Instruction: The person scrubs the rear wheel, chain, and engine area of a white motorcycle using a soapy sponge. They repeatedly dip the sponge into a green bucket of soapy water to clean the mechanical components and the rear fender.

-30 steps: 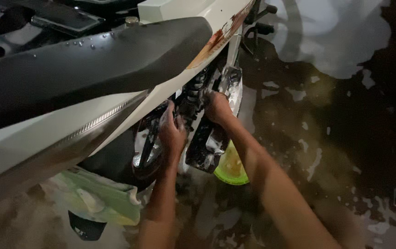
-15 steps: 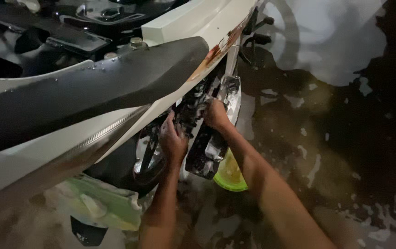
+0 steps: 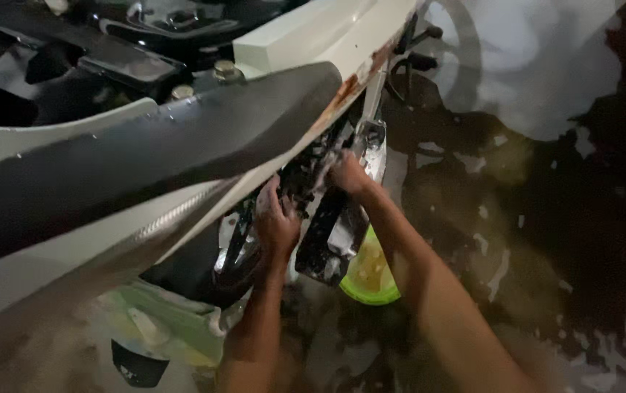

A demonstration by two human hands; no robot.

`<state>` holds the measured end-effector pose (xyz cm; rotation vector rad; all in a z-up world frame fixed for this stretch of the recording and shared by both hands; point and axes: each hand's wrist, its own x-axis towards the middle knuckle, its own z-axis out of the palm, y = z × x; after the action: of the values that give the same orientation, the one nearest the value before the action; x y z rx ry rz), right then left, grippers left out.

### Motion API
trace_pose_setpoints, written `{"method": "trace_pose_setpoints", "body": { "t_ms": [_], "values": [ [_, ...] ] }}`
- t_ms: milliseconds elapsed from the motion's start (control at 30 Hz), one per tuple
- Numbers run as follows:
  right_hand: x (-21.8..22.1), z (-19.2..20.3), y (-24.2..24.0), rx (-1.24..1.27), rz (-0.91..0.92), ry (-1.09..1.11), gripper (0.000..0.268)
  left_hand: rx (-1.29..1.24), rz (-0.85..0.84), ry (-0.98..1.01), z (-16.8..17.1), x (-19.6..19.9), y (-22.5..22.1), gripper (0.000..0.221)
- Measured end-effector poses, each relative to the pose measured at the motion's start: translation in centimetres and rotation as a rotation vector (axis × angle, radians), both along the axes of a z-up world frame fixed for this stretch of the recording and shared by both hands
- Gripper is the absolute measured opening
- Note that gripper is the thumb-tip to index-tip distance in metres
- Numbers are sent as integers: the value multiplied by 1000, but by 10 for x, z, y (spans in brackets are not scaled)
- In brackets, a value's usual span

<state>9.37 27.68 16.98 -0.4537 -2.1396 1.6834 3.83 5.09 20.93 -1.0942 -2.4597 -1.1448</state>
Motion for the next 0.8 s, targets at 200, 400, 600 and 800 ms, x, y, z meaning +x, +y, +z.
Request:
{"method": "trace_pose_setpoints", "body": {
  "t_ms": [200,400,600,800],
  "values": [
    [15,-1,15,314,-194,-188,33,-11,31,33,-7,-3,-5,50],
    [-11,-9,14,-280,-320,305,42,-97,120,-56,-10,0,-5,49],
    [-55,-13,39,-1244,-103,170,44,-71,126,9,-2,-2,2,48],
    [-83,-20,48,-863,-105,-59,49,-139,164,-153,10,0,5,51]
  ]
}}
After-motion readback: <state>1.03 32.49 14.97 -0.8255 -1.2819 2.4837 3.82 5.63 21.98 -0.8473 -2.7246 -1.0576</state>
